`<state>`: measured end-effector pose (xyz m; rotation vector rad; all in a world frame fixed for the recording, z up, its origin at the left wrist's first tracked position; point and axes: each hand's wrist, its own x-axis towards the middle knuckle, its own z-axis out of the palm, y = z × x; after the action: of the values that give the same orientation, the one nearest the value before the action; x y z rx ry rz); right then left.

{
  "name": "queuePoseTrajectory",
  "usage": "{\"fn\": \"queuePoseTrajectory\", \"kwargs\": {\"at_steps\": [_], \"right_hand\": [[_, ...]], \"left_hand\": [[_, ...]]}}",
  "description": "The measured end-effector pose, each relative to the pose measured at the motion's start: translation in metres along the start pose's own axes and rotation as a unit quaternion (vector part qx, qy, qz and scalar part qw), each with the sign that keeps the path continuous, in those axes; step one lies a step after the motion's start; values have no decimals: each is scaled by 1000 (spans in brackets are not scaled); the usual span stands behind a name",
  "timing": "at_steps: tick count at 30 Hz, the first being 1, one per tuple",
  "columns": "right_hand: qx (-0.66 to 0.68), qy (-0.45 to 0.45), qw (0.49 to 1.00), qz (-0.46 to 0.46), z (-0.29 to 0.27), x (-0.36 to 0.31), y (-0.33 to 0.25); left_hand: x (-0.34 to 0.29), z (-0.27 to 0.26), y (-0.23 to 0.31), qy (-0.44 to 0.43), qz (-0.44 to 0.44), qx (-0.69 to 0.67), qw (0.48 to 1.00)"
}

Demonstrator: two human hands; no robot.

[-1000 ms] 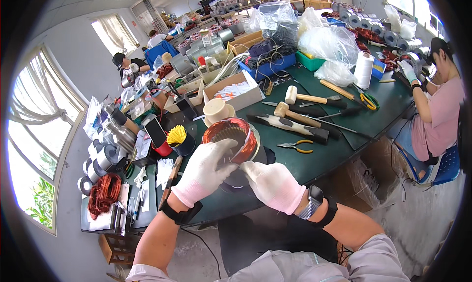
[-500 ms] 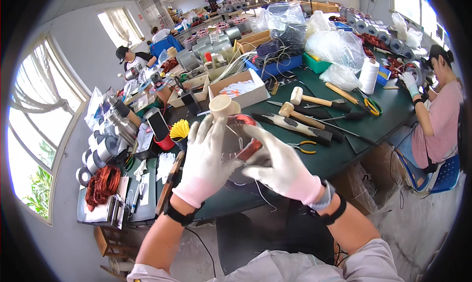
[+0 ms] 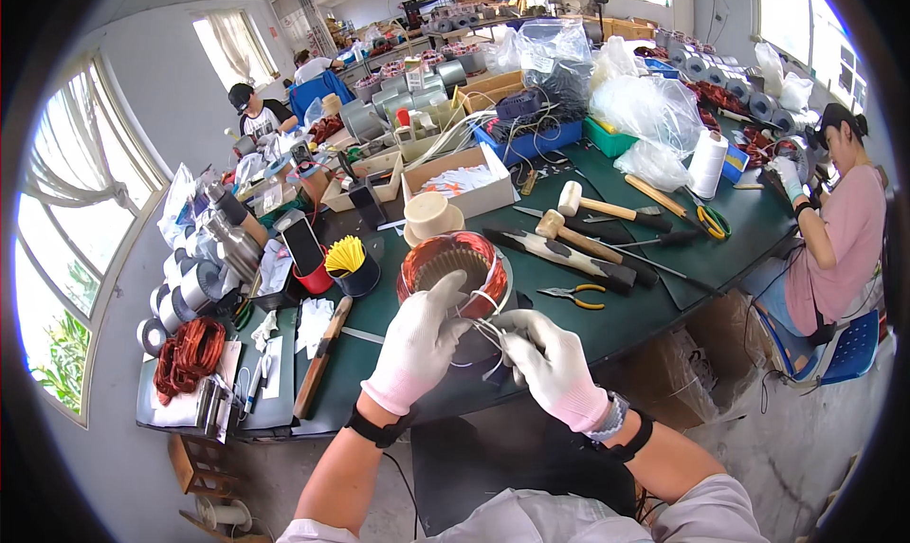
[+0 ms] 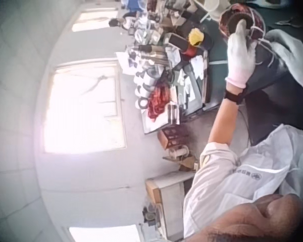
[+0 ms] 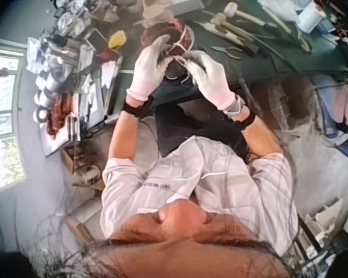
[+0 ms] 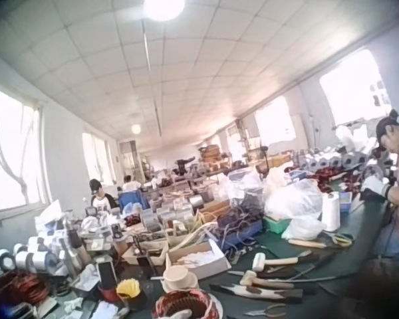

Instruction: Lacing and securing the copper windings of an electric motor stator using a needle and cord.

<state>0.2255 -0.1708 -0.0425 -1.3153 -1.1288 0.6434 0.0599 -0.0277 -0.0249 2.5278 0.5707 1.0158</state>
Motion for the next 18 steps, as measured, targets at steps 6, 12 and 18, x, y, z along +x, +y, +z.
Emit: {"fn": "queuePoseTrajectory", "kwargs": {"at_steps": [6,12,18], "right_hand": [[-65,-68,985,-147,-39,13,-21],[241,-219,913,-247,-73,-25,-87],[-583,-172,792,-57,-234,-214,188]], "left_hand": [[2,7,-1,11,24,-14,1000],[-6,1,-9,21,32,-13,999],[9,5,2,21,82,-21,996]]}}
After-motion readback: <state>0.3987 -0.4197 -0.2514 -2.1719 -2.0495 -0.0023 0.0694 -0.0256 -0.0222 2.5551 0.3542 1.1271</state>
